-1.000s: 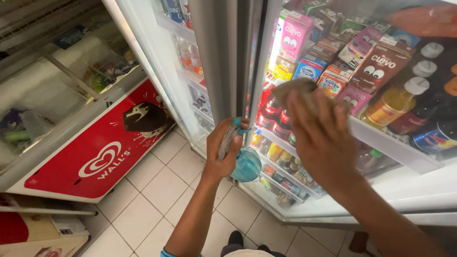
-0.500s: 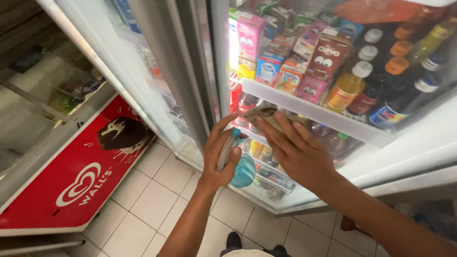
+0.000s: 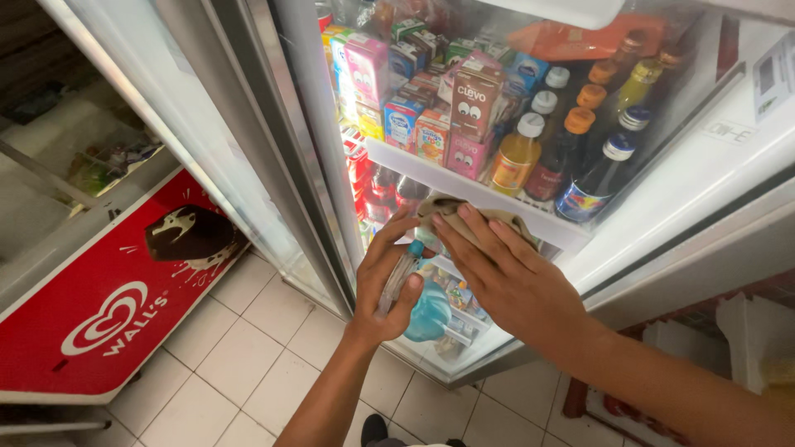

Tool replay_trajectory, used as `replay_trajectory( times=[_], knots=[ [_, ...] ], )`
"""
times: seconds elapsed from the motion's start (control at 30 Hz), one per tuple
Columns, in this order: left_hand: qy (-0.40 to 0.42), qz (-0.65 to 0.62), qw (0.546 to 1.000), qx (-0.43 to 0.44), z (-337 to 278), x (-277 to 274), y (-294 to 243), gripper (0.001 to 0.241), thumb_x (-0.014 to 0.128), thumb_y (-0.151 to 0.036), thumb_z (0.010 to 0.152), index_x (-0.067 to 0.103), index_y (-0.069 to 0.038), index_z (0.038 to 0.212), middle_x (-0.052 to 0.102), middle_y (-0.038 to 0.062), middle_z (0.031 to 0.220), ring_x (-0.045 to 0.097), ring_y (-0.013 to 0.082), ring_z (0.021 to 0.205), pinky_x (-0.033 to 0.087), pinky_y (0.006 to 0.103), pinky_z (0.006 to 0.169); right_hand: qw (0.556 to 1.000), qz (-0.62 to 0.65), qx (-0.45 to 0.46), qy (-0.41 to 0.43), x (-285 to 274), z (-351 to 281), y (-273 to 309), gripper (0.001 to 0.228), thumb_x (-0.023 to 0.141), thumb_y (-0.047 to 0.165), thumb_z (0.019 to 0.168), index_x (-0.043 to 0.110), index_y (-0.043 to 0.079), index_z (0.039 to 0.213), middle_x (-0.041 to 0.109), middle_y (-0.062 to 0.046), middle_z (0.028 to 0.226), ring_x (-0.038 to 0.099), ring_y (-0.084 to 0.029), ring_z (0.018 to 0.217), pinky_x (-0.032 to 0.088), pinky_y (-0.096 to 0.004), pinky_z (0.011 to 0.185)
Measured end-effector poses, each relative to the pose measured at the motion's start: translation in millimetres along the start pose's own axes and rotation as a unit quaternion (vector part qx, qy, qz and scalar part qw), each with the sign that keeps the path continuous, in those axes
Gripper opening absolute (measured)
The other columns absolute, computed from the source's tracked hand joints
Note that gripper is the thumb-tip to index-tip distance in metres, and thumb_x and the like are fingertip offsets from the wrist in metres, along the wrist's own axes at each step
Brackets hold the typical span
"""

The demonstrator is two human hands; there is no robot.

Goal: The person cleans a store aisle by wiping shelves and a refrigerator door with a cloth and spray bottle. They handle snack packages and a barcode scanner, then move to the refrigerated section to wipe the glass door and adjacent shelves.

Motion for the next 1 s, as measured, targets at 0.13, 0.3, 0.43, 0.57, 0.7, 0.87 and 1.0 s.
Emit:
replay_trajectory(
  times=[0.13, 0.3, 0.43, 0.57, 0.7, 0.87, 1.0],
  knots=[
    [0.009, 0.003, 1.0, -0.01, -7, 19, -11, 0.034, 0.058, -0.026, 0.103, 0.069, 0.006, 0.107, 0.05, 0.025, 0.154, 0.044, 0.0405, 0.153, 0.039, 0.0492, 0.124, 1.0, 0.028, -0.002, 0.002, -19, -30, -29, 0.054, 0.056, 0.026, 0.091, 0.064, 0.005, 0.139, 0.043, -0.003, 0.161, 0.035, -0.027, 0.149, 0.022, -0.04, 0.121],
    [0.022, 0.015, 1.0, -0.016, -12, 43, -29, 0.035, 0.059, -0.027, 0.1, 0.071, 0.004, 0.107, 0.049, 0.026, 0.155, 0.047, 0.0406, 0.149, 0.037, 0.0487, 0.122, 0.991, -0.013, 0.105, -0.083, -49, -57, -88, 0.05, 0.055, 0.022, 0.101, 0.064, 0.003, 0.146, 0.046, -0.006, 0.162, 0.04, -0.035, 0.147, 0.025, -0.042, 0.123],
    [0.013, 0.02, 1.0, -0.002, -19, 62, -33, 0.031, 0.058, -0.024, 0.101, 0.071, 0.004, 0.106, 0.05, 0.026, 0.155, 0.041, 0.0418, 0.155, 0.03, 0.0511, 0.129, 0.996, 0.016, 0.05, -0.075, -23, -64, -59, 0.054, 0.052, 0.03, 0.105, 0.062, 0.0, 0.149, 0.046, -0.012, 0.162, 0.039, -0.039, 0.147, 0.024, -0.046, 0.122],
    [-0.005, 0.001, 0.999, -0.032, -32, 74, -25, 0.03, 0.058, -0.021, 0.101, 0.07, 0.006, 0.106, 0.056, 0.023, 0.145, 0.036, 0.0437, 0.158, 0.033, 0.0506, 0.127, 0.998, 0.036, -0.054, -0.026, 3, -85, -7, 0.059, 0.052, 0.03, 0.089, 0.063, 0.0, 0.14, 0.045, -0.014, 0.157, 0.034, -0.035, 0.147, 0.02, -0.045, 0.12],
    [-0.008, 0.028, 0.999, -0.023, -43, 81, -33, 0.029, 0.058, -0.019, 0.101, 0.069, 0.007, 0.108, 0.052, 0.024, 0.151, 0.036, 0.0444, 0.157, 0.031, 0.0509, 0.127, 0.991, 0.089, -0.086, -0.042, -3, -92, -17, 0.049, 0.055, 0.025, 0.087, 0.069, 0.001, 0.128, 0.046, -0.012, 0.157, 0.036, -0.033, 0.147, 0.021, -0.044, 0.122],
    [-0.033, 0.059, 0.998, 0.009, -41, 78, -40, 0.03, 0.058, -0.021, 0.101, 0.069, 0.004, 0.113, 0.057, 0.023, 0.141, 0.061, 0.0311, 0.123, 0.047, 0.041, 0.107, 0.989, 0.055, 0.037, -0.129, -39, -90, -84, 0.034, 0.058, 0.023, 0.101, 0.07, 0.002, 0.125, 0.051, -0.01, 0.159, 0.042, -0.034, 0.147, 0.029, -0.046, 0.121],
    [-0.036, -0.001, 0.992, -0.123, -51, 78, -26, 0.034, 0.059, -0.026, 0.1, 0.068, 0.003, 0.117, 0.067, 0.01, 0.098, 0.058, 0.0138, 0.067, 0.047, 0.0279, 0.066, 0.995, -0.002, 0.046, -0.091, -30, -87, -62, 0.053, 0.056, 0.023, 0.097, 0.065, 0.0, 0.144, 0.049, -0.012, 0.156, 0.041, -0.035, 0.145, 0.028, -0.045, 0.121]
  ],
)
Point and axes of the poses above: each hand's wrist, its own z-axis towards the middle knuckle, its own x-axis out of the palm, y = z × x, the point moved 5 cm from there along z, towards the middle knuckle
